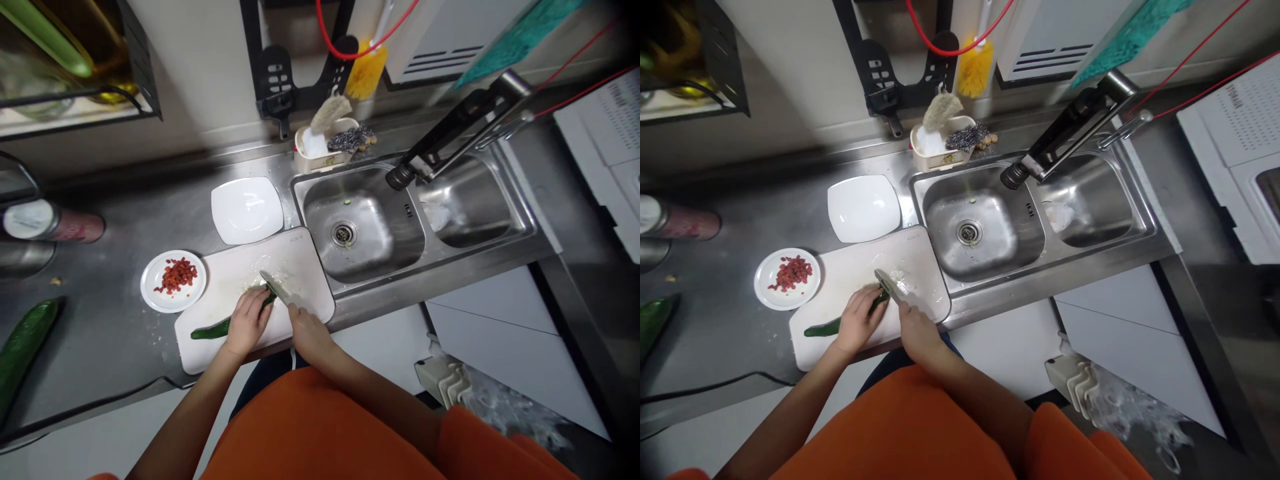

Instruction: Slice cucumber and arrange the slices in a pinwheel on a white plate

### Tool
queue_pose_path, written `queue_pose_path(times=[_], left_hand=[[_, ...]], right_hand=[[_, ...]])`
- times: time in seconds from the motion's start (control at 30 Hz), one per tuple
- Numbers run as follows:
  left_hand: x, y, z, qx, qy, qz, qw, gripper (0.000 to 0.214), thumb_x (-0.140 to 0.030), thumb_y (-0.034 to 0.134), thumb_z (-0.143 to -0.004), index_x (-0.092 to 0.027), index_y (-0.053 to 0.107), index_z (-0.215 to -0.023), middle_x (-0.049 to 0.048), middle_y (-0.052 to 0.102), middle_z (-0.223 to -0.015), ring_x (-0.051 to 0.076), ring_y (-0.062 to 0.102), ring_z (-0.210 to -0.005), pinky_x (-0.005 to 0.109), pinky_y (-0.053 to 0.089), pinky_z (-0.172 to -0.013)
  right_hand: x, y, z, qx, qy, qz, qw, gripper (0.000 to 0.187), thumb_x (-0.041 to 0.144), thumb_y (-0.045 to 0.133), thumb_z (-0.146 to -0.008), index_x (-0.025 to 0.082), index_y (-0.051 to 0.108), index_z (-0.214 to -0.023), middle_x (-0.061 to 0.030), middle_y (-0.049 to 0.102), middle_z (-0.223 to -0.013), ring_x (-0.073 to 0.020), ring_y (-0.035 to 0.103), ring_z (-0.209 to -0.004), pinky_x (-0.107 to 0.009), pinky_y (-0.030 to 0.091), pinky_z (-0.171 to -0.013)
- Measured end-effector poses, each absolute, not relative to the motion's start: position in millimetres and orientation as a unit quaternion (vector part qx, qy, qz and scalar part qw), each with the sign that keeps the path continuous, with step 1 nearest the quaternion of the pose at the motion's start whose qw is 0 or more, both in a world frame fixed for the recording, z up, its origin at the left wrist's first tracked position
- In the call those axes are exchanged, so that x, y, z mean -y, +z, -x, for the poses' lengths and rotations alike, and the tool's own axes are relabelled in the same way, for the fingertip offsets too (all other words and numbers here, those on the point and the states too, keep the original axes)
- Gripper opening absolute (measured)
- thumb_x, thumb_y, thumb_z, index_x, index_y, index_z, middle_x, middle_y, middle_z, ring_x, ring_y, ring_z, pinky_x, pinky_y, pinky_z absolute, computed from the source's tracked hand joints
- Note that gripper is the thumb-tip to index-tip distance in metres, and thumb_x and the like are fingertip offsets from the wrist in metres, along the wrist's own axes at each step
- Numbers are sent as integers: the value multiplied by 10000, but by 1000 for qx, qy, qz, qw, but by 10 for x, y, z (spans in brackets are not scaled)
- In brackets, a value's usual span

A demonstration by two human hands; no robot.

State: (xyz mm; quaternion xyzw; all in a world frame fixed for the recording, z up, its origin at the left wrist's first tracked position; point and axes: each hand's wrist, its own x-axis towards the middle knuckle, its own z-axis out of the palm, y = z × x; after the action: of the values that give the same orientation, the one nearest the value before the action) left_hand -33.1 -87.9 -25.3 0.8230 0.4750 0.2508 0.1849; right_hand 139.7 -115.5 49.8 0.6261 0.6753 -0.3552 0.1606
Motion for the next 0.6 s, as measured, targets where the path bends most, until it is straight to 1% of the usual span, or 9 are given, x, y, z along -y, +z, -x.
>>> queue_pose_path(times=[0.1, 0.23, 0.3, 0.47, 0.6], left_hand=[[881, -258, 335, -474, 251, -823, 187, 294, -200, 558, -885, -186, 557, -1178, 105, 655, -1136, 231, 599, -1093, 430, 491, -978], [887, -270, 340, -474, 254, -822, 185, 292, -207, 558, -885, -190, 555, -1176, 106, 655, -1129, 232, 603, -1085, 427, 495, -970], [888, -269, 338, -475, 257, -822, 181, 289, -211, 559, -885, -185, 554, -1172, 110, 657, -1115, 233, 607, -1073, 429, 497, -964], [881, -228, 322, -474, 260, -823, 177, 285, -208, 554, -885, -181, 553, -1168, 117, 652, -1120, 240, 605, -1076, 435, 501, -953], [880, -212, 316, -477, 259, -821, 175, 275, -215, 547, -888, -186, 558, -1161, 115, 654, -1112, 242, 608, -1071, 439, 500, -952]], right_hand=[[1212, 537, -1470, -675, -343, -634, 158, 409, 21, 314, -901, 137, 478, -1257, -113, 649, -1004, -199, 653, -901, -252, 487, -722], [1304, 689, -1533, -673, -348, -628, 178, 383, 19, 322, -894, 151, 493, -1210, -121, 635, -1017, -201, 661, -882, -246, 486, -694], [1344, 769, -1540, -671, -359, -621, 190, 366, 22, 322, -896, 150, 494, -1192, -120, 632, -1017, -205, 663, -883, -248, 489, -690], [1387, 882, -1528, -667, -370, -611, 211, 393, 27, 308, -908, 135, 450, -1258, -137, 631, -1047, -205, 664, -899, -229, 488, -686], [1381, 913, -1522, -662, -378, -607, 222, 395, 22, 307, -903, 132, 457, -1251, -146, 631, -1061, -200, 663, -900, -223, 491, -688]])
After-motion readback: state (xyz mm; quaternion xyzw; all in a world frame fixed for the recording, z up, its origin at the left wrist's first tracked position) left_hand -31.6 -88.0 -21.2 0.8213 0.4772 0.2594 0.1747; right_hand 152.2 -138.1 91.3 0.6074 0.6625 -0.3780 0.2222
